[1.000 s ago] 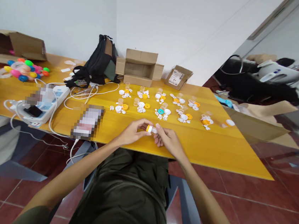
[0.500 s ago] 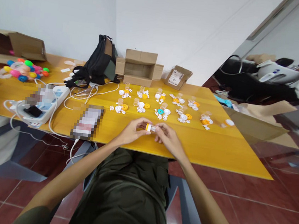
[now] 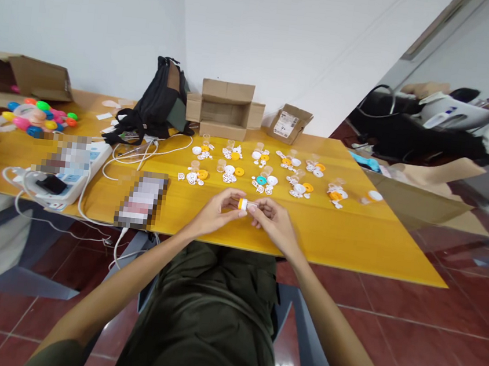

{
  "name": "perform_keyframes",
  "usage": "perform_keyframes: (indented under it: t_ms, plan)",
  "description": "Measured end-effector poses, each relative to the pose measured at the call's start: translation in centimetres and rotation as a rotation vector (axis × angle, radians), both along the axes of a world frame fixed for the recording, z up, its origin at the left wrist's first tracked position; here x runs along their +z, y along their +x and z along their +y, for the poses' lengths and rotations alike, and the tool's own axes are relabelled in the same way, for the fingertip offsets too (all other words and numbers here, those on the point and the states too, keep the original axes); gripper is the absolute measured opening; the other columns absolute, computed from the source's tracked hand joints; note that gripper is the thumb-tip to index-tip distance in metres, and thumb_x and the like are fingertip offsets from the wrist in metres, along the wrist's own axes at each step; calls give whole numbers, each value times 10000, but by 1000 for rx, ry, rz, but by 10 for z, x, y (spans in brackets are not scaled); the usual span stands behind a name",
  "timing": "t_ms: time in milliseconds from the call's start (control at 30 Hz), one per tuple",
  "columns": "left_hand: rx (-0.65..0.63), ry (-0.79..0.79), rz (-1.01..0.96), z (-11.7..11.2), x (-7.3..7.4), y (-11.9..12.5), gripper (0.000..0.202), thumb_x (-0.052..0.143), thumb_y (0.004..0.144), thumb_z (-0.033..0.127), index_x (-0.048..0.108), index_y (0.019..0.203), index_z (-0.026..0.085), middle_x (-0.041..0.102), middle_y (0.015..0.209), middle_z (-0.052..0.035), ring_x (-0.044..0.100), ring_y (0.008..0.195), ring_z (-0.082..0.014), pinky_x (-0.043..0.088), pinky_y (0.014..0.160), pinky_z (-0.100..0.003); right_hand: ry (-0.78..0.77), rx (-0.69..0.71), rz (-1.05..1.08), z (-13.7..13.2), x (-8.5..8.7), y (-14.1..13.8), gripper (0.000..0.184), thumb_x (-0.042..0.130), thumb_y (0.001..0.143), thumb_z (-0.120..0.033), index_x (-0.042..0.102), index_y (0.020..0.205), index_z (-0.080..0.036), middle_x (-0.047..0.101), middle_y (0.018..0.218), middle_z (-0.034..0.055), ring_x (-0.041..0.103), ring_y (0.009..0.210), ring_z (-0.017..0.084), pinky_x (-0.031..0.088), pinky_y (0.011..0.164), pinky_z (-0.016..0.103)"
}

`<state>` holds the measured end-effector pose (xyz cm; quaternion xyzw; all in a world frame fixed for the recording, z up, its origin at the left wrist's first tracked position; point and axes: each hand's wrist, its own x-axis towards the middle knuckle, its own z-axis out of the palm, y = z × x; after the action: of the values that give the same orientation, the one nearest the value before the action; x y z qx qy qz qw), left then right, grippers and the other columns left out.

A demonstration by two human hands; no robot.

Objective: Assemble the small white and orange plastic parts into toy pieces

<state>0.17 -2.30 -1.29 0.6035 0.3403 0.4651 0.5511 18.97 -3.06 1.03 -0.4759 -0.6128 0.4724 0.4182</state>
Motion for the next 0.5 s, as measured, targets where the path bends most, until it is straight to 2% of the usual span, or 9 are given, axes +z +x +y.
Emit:
perform_keyframes:
  t_ms: [200, 300, 500]
  plan:
    - [7, -14, 13, 1, 2, -1, 467, 805, 776, 559, 674, 1017, 181, 724, 977, -51, 692, 919, -194, 543, 886, -323, -13, -11, 58, -1, -4, -5, 547, 792, 650, -723, 584, 784, -235, 667, 681, -9, 608, 533, 136, 541, 508, 280]
    - [19, 1, 8, 0, 4, -1, 479, 756, 803, 612, 677, 979, 174, 713, 888, -35, 676, 816, -173, 548, 805, -304, -8, -21, 85, -1, -5, -8, 536, 817, 644, -690, 583, 806, -236, 664, 685, -15, 612, 549, 138, 541, 519, 276]
    - [42, 6, 44, 0, 7, -1, 514, 666, 849, 670, 694, 936, 164, 692, 779, -18, 639, 692, -155, 533, 689, -282, 104, -4, 45, -1, -6, -10, 466, 806, 703, -631, 609, 851, -235, 678, 735, -10, 619, 592, 145, 495, 519, 262]
